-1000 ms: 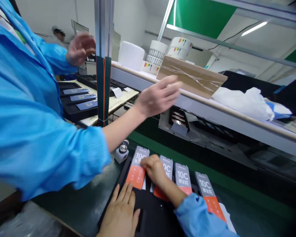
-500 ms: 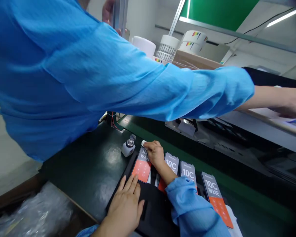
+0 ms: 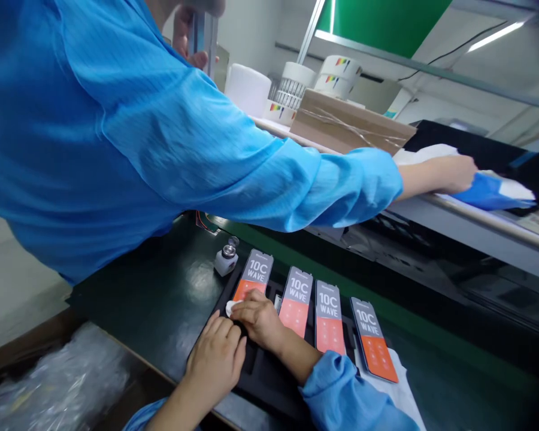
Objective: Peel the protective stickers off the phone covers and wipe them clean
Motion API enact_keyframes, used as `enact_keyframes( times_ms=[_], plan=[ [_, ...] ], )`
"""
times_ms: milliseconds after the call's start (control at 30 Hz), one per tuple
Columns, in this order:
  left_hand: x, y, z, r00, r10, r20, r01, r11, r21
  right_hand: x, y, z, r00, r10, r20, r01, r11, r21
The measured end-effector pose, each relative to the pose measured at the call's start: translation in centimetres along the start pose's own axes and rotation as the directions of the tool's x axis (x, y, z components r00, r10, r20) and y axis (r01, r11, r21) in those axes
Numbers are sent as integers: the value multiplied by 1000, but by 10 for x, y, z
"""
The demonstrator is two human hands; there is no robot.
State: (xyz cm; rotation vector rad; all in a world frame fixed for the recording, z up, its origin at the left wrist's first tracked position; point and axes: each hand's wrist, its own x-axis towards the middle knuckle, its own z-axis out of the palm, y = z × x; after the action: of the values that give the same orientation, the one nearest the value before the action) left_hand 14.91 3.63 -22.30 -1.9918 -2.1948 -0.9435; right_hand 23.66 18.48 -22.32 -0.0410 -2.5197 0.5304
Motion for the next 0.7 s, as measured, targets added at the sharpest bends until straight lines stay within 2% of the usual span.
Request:
enact_keyframes(
  times_ms=[100,167,300,400,533,600,700],
  plan=[
    [-2,-1,0,999,2,-35,-1,1000,10,-4,-5,1,999,-24,37,24,1000,1],
    [-2,-3,1,1000,-17,-26,17,999,28,-8,-6,-8,1000,4,31,-5,1000,18],
    [3,-4,1,1000,-9,21,8,996,86,-13,7,-51,975,205,-84,-208,978,-23],
    [10,-3,0,986,42,159,-56,995,84,3,36,-76,927,317,-201,-344,932,-116],
    [16,-5,1,954,26,299,-49,996,70,44,77,-72,924,335,-181,-368,910,-191],
    [16,-7,3,950,18,312,-42,997,71,58,89,-67,934,328,-139,-352,909,-224],
    [15,-9,5,953,14,304,-37,997,68,63,95,-68,947,311,-79,-320,909,-266]
  ],
)
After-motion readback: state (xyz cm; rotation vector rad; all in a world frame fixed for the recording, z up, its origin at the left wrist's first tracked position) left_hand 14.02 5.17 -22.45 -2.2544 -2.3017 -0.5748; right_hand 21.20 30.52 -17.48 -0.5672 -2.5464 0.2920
